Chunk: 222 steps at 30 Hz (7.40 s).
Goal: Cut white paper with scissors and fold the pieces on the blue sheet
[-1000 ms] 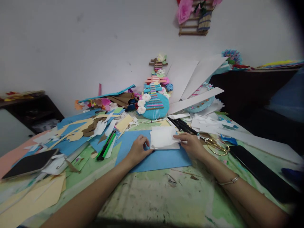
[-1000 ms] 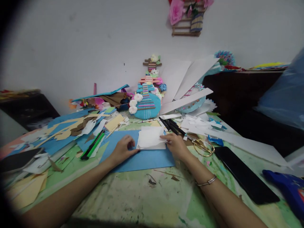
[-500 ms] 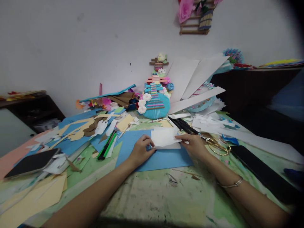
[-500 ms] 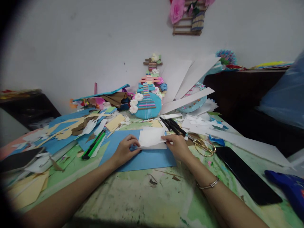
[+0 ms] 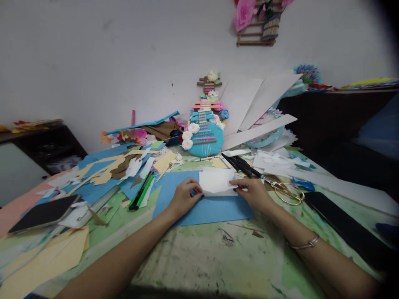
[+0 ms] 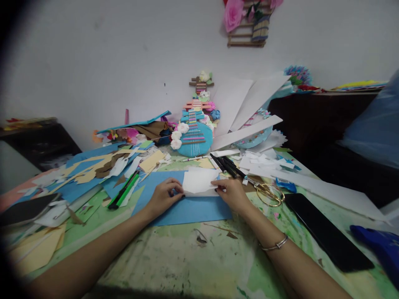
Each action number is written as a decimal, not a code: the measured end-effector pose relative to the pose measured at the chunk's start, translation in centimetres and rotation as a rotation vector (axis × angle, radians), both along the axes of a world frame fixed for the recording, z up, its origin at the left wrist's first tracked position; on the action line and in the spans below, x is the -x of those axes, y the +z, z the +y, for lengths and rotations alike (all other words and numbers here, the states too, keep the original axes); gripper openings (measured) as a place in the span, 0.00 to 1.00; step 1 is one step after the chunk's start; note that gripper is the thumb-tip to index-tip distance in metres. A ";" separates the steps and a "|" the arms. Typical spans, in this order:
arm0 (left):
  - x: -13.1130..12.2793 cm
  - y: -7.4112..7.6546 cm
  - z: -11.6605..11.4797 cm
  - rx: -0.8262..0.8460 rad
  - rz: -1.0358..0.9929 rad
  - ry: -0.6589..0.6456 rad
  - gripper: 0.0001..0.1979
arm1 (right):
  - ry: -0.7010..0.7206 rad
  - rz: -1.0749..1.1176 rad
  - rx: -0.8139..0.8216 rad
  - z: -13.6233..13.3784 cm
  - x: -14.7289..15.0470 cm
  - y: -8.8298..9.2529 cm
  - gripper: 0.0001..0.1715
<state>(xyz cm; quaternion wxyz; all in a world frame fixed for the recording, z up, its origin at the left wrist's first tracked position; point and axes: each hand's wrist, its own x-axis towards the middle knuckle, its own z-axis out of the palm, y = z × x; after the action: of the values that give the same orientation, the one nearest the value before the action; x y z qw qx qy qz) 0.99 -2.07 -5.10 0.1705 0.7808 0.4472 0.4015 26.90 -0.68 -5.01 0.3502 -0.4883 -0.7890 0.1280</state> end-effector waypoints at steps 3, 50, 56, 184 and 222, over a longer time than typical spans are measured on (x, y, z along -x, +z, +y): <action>0.1 0.1 0.1 0.045 -0.041 -0.001 0.04 | 0.013 -0.008 0.005 0.0 0.0 -0.1 0.19; 0.0 0.1 -0.3 -0.128 0.034 -0.076 0.03 | 0.063 0.048 0.094 0.6 -0.4 -0.3 0.17; -0.1 0.2 -0.6 -0.161 0.043 -0.119 0.03 | 0.057 0.029 0.090 0.5 -0.4 -0.3 0.17; -1.8 -0.1 -1.6 -0.341 0.813 -0.084 0.10 | -0.070 -0.236 -0.207 -1.3 1.6 -0.9 0.16; -4.9 -0.5 -4.7 -0.250 0.813 0.140 0.09 | 0.075 -0.746 -0.316 -3.7 3.4 -0.4 0.09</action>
<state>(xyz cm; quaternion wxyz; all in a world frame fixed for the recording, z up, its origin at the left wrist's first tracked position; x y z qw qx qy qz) 5.89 -6.82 -5.62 -0.1431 0.8579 0.4779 0.1229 23.50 -4.42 -5.45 0.1060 -0.4122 -0.8892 -0.1680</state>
